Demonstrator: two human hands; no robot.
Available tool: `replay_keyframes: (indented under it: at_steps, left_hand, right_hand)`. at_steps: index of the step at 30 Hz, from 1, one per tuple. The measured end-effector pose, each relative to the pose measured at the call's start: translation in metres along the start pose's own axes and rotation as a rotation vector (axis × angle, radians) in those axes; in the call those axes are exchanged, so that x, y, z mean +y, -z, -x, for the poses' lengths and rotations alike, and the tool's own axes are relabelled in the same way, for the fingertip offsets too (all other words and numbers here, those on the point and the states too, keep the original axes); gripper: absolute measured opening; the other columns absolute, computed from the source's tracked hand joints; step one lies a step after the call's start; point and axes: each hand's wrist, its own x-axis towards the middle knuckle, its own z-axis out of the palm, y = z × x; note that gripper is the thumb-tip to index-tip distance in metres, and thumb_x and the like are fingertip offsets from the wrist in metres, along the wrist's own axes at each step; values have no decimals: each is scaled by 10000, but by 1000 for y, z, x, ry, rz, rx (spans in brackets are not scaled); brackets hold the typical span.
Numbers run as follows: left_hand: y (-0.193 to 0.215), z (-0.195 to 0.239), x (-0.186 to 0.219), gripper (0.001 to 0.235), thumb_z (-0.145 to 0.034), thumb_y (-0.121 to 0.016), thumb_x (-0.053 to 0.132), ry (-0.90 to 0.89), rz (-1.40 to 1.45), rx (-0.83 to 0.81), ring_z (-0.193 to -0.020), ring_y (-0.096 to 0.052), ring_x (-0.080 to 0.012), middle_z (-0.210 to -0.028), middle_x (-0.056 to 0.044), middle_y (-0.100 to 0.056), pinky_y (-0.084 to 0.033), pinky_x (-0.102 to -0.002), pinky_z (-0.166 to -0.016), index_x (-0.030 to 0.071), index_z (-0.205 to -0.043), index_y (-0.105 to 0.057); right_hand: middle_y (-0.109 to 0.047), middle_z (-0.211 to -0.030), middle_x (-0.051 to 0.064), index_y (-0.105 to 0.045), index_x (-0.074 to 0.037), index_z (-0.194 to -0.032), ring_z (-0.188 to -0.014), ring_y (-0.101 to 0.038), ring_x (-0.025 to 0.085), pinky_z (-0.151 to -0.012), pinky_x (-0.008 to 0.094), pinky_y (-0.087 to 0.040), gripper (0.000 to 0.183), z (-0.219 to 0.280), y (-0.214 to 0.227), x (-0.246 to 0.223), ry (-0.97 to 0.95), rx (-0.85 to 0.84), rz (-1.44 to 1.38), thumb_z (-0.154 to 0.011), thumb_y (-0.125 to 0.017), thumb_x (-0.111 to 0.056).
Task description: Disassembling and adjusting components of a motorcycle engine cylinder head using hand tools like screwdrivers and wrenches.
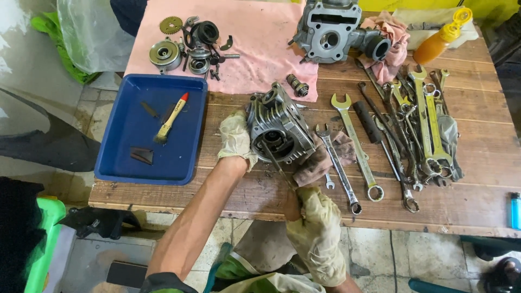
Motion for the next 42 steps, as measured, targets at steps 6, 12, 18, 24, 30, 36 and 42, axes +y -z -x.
replay_keyframes:
  at_steps: [6,12,18,24,30,36,42]
  left_hand:
    - [3,2,-1,197,-928,-543,88,-24,50,16,-867,-702,-253,-1017,-128,-752,-590,-377,-753,64,-1040,-704]
    - [4,2,-1,226,-918,-538,86,-46,101,30,-893,-707,-259,-1042,-130,-755,-593,-382,-777,63,-1064,-708]
    - [4,4,-1,257,-907,-533,84,-66,150,45,-919,-713,-265,-1066,-132,-759,-596,-387,-800,62,-1089,-713]
    - [0,16,-10,288,-897,-527,81,-93,191,58,-945,-718,-271,-1090,-135,-763,-599,-392,-823,61,-1113,-718]
    - [23,37,-27,321,-887,-522,79,-82,171,68,-971,-724,-278,-1115,-137,-767,-602,-397,-846,60,-1137,-722]
    - [37,39,-48,352,-827,-589,77,-129,4,103,-961,-734,-246,-1091,-99,-781,-599,-350,-860,55,-1145,-739]
    - [40,61,-47,543,-892,-671,343,-342,-39,-122,-1169,-694,-294,-1267,-145,-722,-593,-425,-1002,10,-1320,-660]
  right_hand:
    - [-645,-795,65,-633,-57,-950,-566,-590,195,-530,347,-537,49,-4,-14,-2,4,68,115,-985,-598,-52]
    - [-574,-722,54,-612,-87,-919,-526,-513,216,-480,396,-423,76,-6,-21,-6,-6,72,201,-987,-602,-118]
    - [-736,-929,78,-675,-85,-1297,-651,-643,261,-582,394,-491,319,-1,-25,-10,-85,72,196,-994,-599,-151]
    - [-528,-620,79,-603,-85,-952,-458,-487,276,-434,434,-360,71,18,-37,-10,-102,52,239,-983,-586,-148]
    - [-534,-546,13,-507,-117,-683,-473,-445,165,-488,375,-363,370,52,-51,-7,-550,81,-95,-1006,-573,-287]
    - [-371,-554,2,-562,-23,-765,-408,-291,91,-322,259,-212,407,50,-39,-18,-1392,93,-1383,-982,-663,-352]
    - [-712,-962,131,-676,67,-1103,-591,-464,151,-484,287,-350,306,67,-46,-14,-1252,232,-1504,-957,-680,-202]
